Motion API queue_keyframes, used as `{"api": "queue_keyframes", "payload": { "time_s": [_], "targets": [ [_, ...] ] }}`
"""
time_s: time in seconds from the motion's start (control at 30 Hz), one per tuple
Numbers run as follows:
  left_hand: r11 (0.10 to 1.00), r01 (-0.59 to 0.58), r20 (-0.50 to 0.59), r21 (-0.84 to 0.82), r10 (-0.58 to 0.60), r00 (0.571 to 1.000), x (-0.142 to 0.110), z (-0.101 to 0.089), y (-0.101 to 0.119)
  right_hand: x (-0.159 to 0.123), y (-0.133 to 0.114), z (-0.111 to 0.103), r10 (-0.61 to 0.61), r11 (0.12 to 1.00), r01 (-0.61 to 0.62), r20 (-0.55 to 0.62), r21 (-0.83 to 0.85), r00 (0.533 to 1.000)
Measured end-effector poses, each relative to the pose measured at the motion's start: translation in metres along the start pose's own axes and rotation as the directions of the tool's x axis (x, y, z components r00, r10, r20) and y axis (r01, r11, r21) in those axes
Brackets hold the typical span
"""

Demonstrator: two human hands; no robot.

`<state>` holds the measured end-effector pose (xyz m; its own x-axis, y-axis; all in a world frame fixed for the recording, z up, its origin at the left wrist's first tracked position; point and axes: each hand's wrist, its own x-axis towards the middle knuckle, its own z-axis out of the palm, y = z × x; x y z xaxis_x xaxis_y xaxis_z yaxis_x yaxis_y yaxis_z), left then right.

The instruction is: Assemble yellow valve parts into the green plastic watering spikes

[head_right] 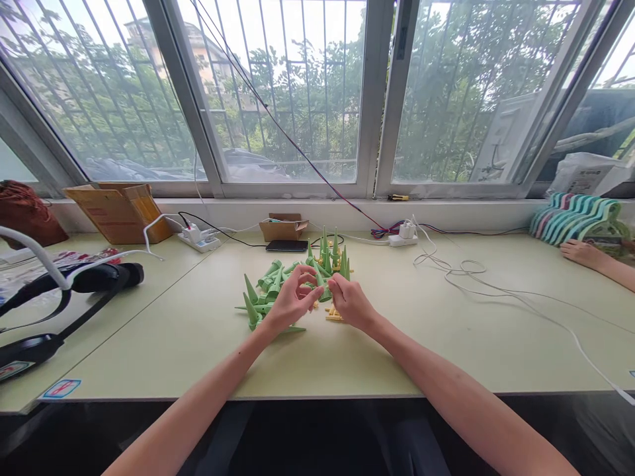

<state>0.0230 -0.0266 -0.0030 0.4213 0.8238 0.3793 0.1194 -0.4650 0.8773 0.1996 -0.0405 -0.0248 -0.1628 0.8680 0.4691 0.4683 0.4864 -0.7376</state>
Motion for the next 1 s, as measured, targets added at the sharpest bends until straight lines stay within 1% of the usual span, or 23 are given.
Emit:
{"api": "queue_keyframes", "payload": {
  "time_s": [0.17,0.23,0.3,0.43,0.7,0.83,0.93,1.0],
  "targets": [
    [0.965,-0.139,-0.049,0.222,0.154,0.987,-0.0018,0.0019,-0.0014,0.0005,0.0032,0.0005,-0.018,0.999,0.018,-0.004,-0.043,1.0],
    [0.946,-0.166,-0.048,0.28,0.187,0.981,-0.0023,0.0027,-0.002,0.0009,0.0035,0.0006,-0.029,0.997,0.028,-0.023,-0.074,0.999],
    [0.934,-0.173,-0.043,0.314,0.196,0.98,-0.0026,0.0033,-0.0028,0.0012,0.0031,0.0005,-0.046,0.993,0.04,-0.05,-0.113,0.998],
    [0.925,-0.173,-0.039,0.338,0.198,0.98,-0.0028,0.0037,-0.0048,0.0019,0.0021,0.0,-0.056,0.989,0.047,-0.061,-0.139,0.997],
    [0.929,-0.182,-0.052,0.321,0.209,0.976,-0.0026,0.0072,-0.0032,0.0024,0.0009,0.0014,-0.047,0.991,0.034,-0.098,-0.13,0.994],
    [0.936,-0.166,-0.114,0.312,0.21,0.971,0.0002,0.008,-0.0001,0.0027,0.0004,0.0021,-0.069,0.991,0.053,-0.129,-0.123,0.989],
    [0.917,-0.157,-0.191,0.366,0.239,0.952,0.0033,0.0068,0.0004,0.0031,-0.0004,0.0015,-0.095,0.989,0.075,-0.161,-0.126,0.982],
    [0.902,-0.145,-0.223,0.407,0.252,0.942,0.0049,0.0061,-0.0006,0.0029,-0.002,0.0007,-0.107,0.989,0.086,-0.181,-0.121,0.978]
  ]
}}
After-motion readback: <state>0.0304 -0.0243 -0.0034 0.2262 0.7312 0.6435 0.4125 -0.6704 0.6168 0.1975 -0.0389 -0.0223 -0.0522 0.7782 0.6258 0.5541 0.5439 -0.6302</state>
